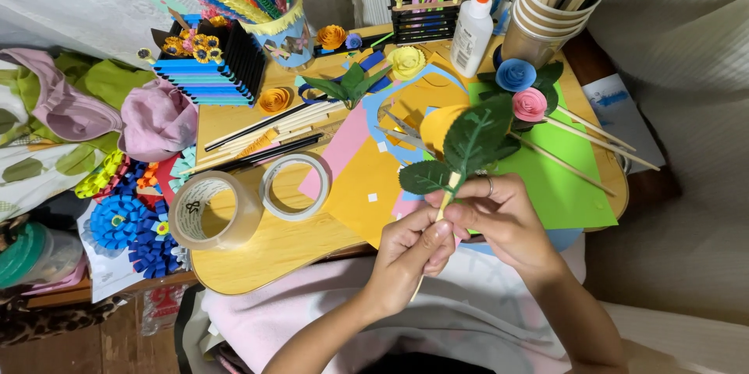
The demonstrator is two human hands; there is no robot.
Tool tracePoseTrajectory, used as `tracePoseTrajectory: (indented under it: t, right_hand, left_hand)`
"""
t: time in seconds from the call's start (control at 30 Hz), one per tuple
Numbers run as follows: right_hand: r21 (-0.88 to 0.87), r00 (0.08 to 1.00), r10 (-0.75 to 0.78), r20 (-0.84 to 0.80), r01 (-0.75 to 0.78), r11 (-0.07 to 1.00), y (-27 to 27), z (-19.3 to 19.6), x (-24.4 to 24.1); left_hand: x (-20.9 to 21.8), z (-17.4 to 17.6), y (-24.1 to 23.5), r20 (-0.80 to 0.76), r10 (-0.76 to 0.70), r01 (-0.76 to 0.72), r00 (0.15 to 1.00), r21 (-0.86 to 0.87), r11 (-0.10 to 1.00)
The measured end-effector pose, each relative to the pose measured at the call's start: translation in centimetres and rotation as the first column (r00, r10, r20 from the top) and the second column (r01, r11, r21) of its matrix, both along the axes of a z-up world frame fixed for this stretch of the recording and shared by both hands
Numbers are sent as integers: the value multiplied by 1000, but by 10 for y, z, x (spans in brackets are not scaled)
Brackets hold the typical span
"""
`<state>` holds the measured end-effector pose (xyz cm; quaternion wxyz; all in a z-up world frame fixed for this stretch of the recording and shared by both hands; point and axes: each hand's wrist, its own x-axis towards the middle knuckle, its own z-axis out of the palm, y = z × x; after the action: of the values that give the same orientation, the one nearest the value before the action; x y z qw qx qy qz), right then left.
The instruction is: Arranging handmade paper flowers on wooden sticks into a bouquet and using scissors to trim materials.
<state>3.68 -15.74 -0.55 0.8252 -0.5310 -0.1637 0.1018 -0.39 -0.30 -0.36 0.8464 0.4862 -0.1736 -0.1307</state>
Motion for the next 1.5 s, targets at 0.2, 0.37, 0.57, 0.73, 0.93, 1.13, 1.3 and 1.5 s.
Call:
tracePoseTrajectory:
  t: [0.2, 0.37, 0.57, 0.73, 0.93, 1.13, 1.3, 1.5]
  right_hand:
    - [116, 986, 124, -109, -111, 987, -10, -20, 10]
    - [111, 883, 446, 146, -463, 880, -10, -33, 19]
    - [33, 884, 423, 199, -438, 898, -4, -26, 19]
    - [137, 922, 341, 184, -367, 920, -3, -30, 14]
    - [91, 938, 280, 205, -303, 949, -8, -46, 13]
    - [132, 955, 221, 196, -249, 959, 0, -40, 14]
    - [146, 990, 124, -68, -113, 983, -5, -57, 15]
    - [192, 999, 45, -2, -44, 980, 6, -40, 9]
  left_hand:
    - [3, -4, 4, -93, -167, 156, 982, -112, 981]
    - [1, -6, 5, -146, -380, 326, 913, -298, 897]
    - [0, -8, 2, -204, -439, 335, 875, -397, 854]
    - [0, -8, 0, -204, -431, 333, 879, -385, 861]
    - [-1, -7, 0, -141, -339, 286, 930, -304, 909]
    - [1, -11, -2, -124, -255, 225, 959, -211, 951]
    - [-2, -12, -5, -69, 0, -4, 998, -63, 998]
    - [-3, -20, -8, -20, 107, -108, 994, -20, 994]
